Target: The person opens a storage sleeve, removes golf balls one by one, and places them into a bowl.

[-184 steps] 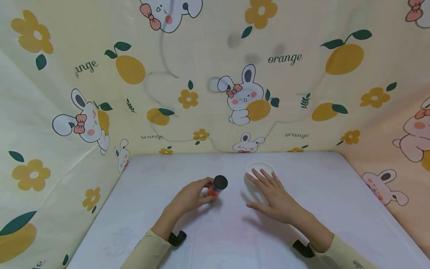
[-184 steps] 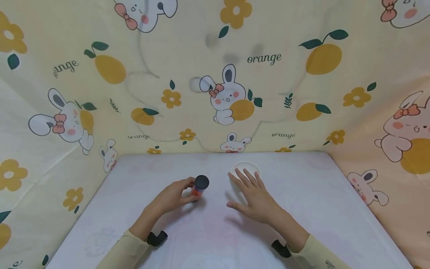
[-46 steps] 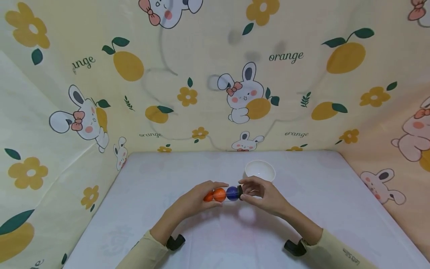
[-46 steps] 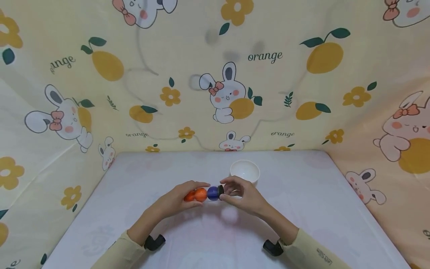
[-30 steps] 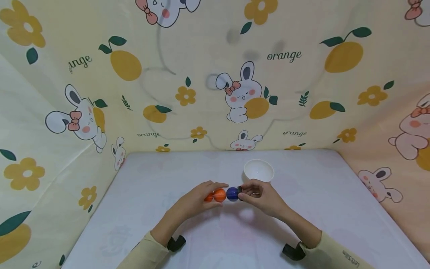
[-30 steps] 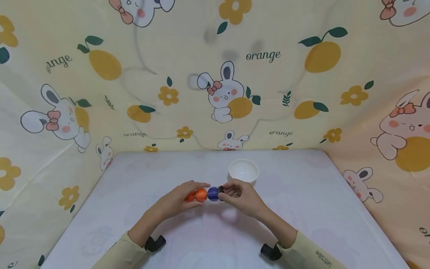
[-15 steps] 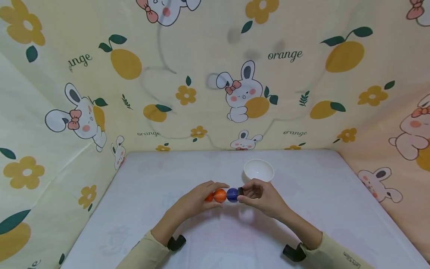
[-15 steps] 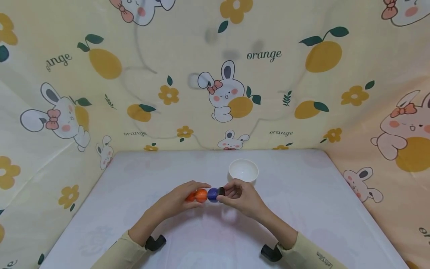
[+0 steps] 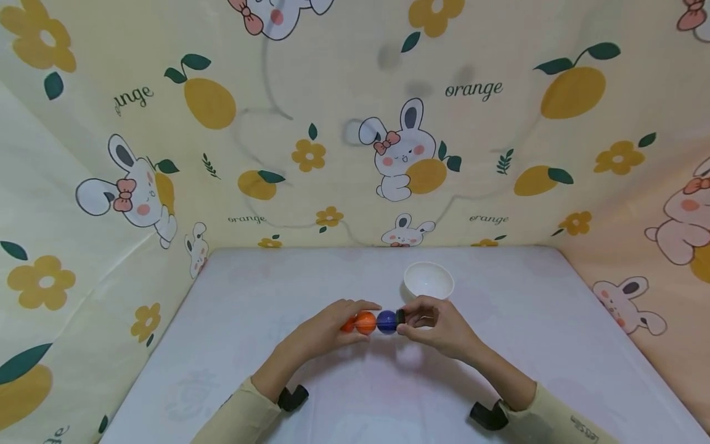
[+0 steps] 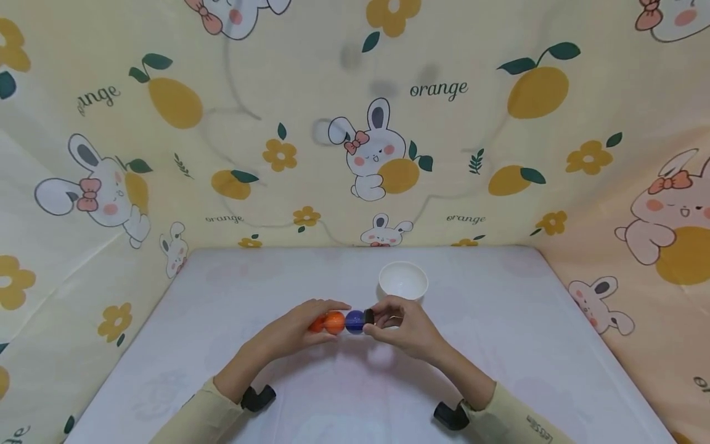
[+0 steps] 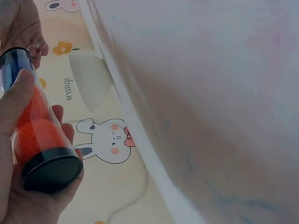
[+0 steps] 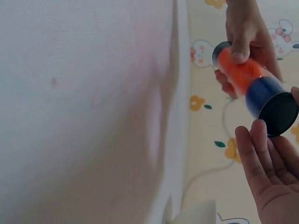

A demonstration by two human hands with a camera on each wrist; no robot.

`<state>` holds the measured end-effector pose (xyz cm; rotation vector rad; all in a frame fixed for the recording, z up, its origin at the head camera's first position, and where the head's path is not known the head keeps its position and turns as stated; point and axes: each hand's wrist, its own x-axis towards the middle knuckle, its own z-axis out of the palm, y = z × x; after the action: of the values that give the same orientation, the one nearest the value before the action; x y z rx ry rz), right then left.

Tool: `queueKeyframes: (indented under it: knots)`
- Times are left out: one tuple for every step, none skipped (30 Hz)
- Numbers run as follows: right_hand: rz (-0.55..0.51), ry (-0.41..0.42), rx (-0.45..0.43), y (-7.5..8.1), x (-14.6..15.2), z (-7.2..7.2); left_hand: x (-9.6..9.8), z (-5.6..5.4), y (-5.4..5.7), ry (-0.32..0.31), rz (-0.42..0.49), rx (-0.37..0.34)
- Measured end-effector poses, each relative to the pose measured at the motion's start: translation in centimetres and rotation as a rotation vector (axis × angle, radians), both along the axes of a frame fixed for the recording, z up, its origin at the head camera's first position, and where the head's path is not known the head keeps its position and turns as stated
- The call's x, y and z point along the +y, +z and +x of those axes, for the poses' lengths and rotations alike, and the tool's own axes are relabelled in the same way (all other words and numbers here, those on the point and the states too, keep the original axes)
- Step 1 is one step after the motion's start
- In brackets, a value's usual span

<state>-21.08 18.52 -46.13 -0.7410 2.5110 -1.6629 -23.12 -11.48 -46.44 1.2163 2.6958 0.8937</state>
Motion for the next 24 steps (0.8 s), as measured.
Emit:
queueKeyframes:
  knots:
    - [-0.006, 0.008, 0.006, 0.04, 0.06, -0.01, 0.05, 0.00, 0.04, -0.001, 0.001, -0.004]
    - [-0.009, 0.012, 0.008, 0.07, 0.12, -0.03, 0.09, 0.00, 0.08, -0.002, 0.000, -0.010]
    - [-0.013, 0.013, 0.009, 0.10, 0.18, -0.04, 0.13, 0.00, 0.09, -0.003, 0.001, -0.014]
    - [-0.016, 0.011, 0.011, 0.12, 0.22, -0.04, 0.17, 0.00, 0.13, -0.004, 0.000, -0.021]
    - [-0.015, 0.012, 0.015, 0.12, 0.26, -0.05, 0.21, 0.00, 0.16, -0.004, -0.001, -0.028]
    - [-0.017, 0.015, 0.018, 0.10, 0.29, -0.06, 0.25, 0.04, 0.18, -0.003, 0.000, -0.035]
    - [-0.017, 0.016, 0.023, 0.08, 0.31, -0.07, 0.30, 0.06, 0.19, -0.002, 0.003, -0.042]
    - [-0.016, 0.016, 0.028, 0.04, 0.32, -0.09, 0.34, 0.07, 0.18, -0.002, 0.006, -0.051]
    - [-0.013, 0.021, 0.038, 0.01, 0.34, -0.09, 0.37, 0.12, 0.20, -0.002, 0.012, -0.060]
    - [-0.008, 0.024, 0.051, -0.03, 0.36, -0.11, 0.39, 0.14, 0.23, -0.001, 0.016, -0.070]
    - [-0.003, 0.029, 0.064, -0.06, 0.38, -0.11, 0.41, 0.15, 0.23, -0.001, 0.021, -0.078]
    - [0.002, 0.034, 0.077, -0.06, 0.42, -0.10, 0.42, 0.18, 0.24, -0.002, 0.024, -0.086]
    - [0.013, 0.036, 0.090, -0.05, 0.46, -0.09, 0.43, 0.20, 0.26, -0.002, 0.026, -0.096]
    - [0.020, 0.039, 0.100, -0.03, 0.51, -0.07, 0.43, 0.24, 0.30, -0.002, 0.024, -0.103]
    - [0.028, 0.041, 0.108, 0.02, 0.57, -0.07, 0.43, 0.27, 0.32, -0.001, 0.022, -0.108]
    - [0.034, 0.044, 0.112, 0.08, 0.60, -0.10, 0.43, 0.25, 0.31, -0.002, 0.019, -0.107]
    - [0.042, 0.046, 0.113, 0.16, 0.63, -0.12, 0.42, 0.27, 0.32, -0.003, 0.016, -0.104]
    - [0.053, 0.047, 0.112, 0.23, 0.64, -0.18, 0.42, 0.27, 0.33, -0.004, 0.015, -0.097]
    - [0.062, 0.045, 0.105, 0.31, 0.63, -0.24, 0.44, 0.26, 0.35, -0.008, 0.015, -0.087]
    - [0.070, 0.040, 0.094, 0.39, 0.61, -0.30, 0.45, 0.23, 0.34, -0.010, 0.017, -0.076]
    - [0.077, 0.035, 0.082, 0.43, 0.59, -0.36, 0.46, 0.20, 0.32, -0.014, 0.019, -0.066]
    - [0.084, 0.031, 0.065, 0.47, 0.58, -0.38, 0.50, 0.17, 0.29, -0.020, 0.024, -0.060]
    - [0.090, 0.026, 0.049, 0.47, 0.58, -0.37, 0.54, 0.13, 0.23, -0.025, 0.029, -0.057]
    - [0.090, 0.022, 0.032, 0.46, 0.58, -0.33, 0.58, 0.14, 0.22, -0.025, 0.030, -0.060]
